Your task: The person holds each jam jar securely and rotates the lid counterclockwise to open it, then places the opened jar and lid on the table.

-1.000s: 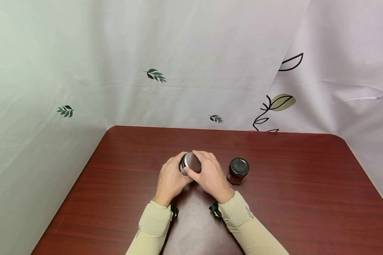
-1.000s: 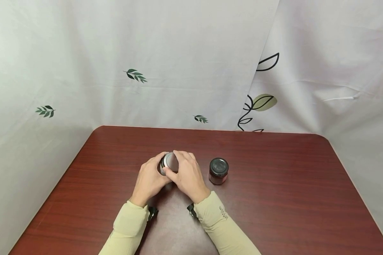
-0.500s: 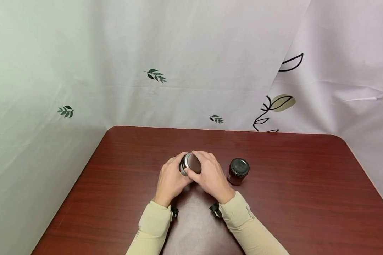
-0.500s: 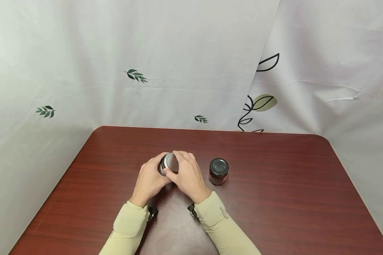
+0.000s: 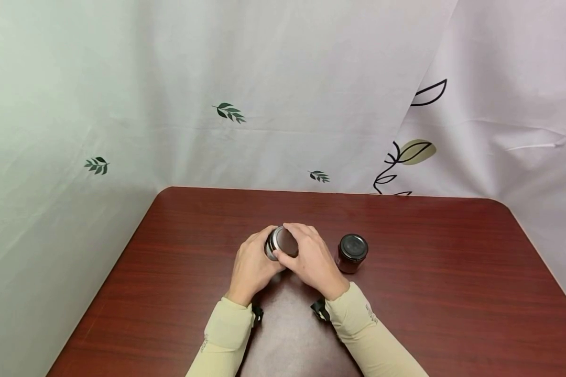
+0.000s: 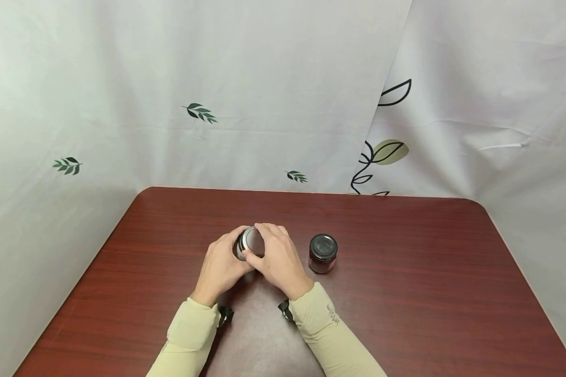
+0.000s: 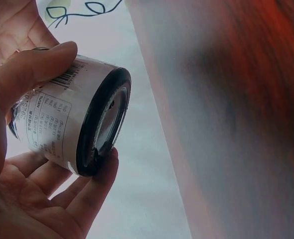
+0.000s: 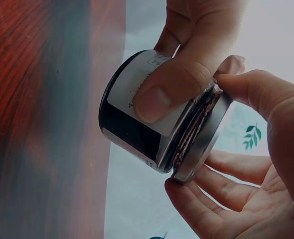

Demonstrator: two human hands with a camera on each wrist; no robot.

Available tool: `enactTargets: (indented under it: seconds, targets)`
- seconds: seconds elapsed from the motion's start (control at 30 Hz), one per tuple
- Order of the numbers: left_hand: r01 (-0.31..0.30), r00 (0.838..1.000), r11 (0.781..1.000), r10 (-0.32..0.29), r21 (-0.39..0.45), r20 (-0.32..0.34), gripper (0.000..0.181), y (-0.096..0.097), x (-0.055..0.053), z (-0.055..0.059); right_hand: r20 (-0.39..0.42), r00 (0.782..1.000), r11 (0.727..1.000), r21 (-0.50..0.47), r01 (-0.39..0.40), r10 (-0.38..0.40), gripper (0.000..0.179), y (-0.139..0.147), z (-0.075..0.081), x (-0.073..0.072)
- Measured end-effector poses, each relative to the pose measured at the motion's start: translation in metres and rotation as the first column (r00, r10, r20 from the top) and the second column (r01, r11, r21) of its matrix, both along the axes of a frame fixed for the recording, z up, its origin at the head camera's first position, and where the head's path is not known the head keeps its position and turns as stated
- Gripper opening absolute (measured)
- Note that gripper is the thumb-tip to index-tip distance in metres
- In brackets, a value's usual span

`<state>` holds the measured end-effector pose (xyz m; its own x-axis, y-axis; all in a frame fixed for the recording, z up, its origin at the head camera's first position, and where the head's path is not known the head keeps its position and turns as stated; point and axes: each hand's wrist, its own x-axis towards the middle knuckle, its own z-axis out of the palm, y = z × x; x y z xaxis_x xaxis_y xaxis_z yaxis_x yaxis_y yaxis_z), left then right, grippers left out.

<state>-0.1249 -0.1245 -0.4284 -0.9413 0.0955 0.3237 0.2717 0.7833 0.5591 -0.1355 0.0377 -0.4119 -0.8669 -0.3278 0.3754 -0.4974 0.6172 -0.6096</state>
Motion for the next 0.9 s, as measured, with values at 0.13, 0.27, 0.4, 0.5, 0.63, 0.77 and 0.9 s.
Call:
enactTargets:
  seconds: [0.13, 0.27, 0.4, 0.5, 0.63, 0.77, 0.9]
  targets:
    - [0.006, 1.0, 1.0, -0.006, -0.002, -0.009, 0.067, -0.0003, -0.0004, -0.0002, 0.007, 1.0, 1.0, -0.001, -0.009, 0.009, 0.057, 0.0015, 0.0007, -0.0001]
    - [0.01, 1.0, 1.0, -0.01, 0.0, -0.017, 0.066, -0.0005, -0.0006, -0.0004, 0.013, 1.0, 1.0, 0.001, -0.017, 0.017, 0.056, 0.002, 0.0013, -0.0003]
    - [0.011, 1.0, 1.0, -0.011, -0.005, -0.016, 0.065, -0.0006, -0.0004, -0.0001, 0.01, 1.0, 1.0, 0.002, -0.021, 0.021, 0.056, 0.0021, 0.0009, -0.0007]
    - [0.013, 1.0, 1.0, -0.014, -0.014, -0.018, 0.066, -0.0004, -0.0008, 0.0006, 0.003, 1.0, 1.0, 0.005, -0.023, 0.023, 0.055, 0.0023, 0.0005, -0.0011]
    - [0.018, 1.0, 1.0, -0.018, -0.019, -0.013, 0.066, -0.0002, -0.0009, 0.0015, -0.001, 1.0, 1.0, 0.008, -0.026, 0.026, 0.055, 0.0026, 0.0005, -0.0012]
    - [0.018, 1.0, 1.0, -0.018, -0.015, 0.0, 0.065, -0.0002, -0.0007, 0.002, 0.005, 1.0, 0.999, 0.01, -0.031, 0.031, 0.056, 0.0027, 0.0012, -0.0007]
    - [0.018, 1.0, 1.0, -0.018, -0.009, 0.005, 0.065, -0.0005, -0.0003, 0.0024, 0.01, 0.999, 0.999, 0.014, -0.037, 0.036, 0.056, 0.0028, 0.0018, -0.0005]
